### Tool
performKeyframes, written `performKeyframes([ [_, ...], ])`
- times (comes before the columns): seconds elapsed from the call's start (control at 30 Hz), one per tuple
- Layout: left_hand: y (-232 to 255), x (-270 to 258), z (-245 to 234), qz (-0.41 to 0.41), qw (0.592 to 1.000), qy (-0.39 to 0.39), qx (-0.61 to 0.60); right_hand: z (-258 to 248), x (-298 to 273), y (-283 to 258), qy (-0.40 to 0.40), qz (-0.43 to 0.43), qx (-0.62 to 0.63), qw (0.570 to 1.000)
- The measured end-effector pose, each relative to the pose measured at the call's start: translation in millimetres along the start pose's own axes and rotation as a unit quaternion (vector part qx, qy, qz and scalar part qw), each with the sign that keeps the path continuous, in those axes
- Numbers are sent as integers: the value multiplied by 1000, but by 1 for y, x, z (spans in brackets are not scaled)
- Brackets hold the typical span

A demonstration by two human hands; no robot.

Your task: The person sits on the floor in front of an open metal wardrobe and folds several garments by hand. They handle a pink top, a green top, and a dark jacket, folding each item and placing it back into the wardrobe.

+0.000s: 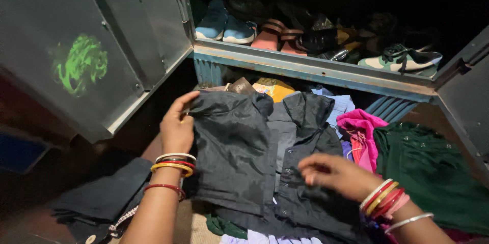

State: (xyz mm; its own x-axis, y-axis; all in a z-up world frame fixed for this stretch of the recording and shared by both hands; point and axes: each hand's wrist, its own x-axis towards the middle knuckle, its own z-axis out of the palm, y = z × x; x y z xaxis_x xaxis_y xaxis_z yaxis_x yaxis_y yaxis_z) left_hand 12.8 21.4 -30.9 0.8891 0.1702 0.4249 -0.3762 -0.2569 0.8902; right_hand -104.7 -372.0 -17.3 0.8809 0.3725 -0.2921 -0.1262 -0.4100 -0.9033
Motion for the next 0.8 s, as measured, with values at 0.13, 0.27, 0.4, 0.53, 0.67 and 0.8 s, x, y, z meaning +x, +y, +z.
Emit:
performKeyframes([
  [0.13,-22,2,6,0,997,-26,-74,-28,12,36,287,-70,-168,940],
  [0.27,-32,-10,18,-101,984,-112,91,-33,32,86,407,-48,-158,898],
  [0.4,-27,-8,12,-91,987,-105,79,-35,37,99,359,84,-22,929],
  [0.53,-4,-4,4,88,980,53,173,-36,25,51,265,-58,152,951],
  [0.67,34,-17,29,85,990,-52,101,-1,16,-7,167,-44,210,962],
  [0.8,67,-46,68,43,963,-264,-40,33,13,-37,137,-60,136,979],
])
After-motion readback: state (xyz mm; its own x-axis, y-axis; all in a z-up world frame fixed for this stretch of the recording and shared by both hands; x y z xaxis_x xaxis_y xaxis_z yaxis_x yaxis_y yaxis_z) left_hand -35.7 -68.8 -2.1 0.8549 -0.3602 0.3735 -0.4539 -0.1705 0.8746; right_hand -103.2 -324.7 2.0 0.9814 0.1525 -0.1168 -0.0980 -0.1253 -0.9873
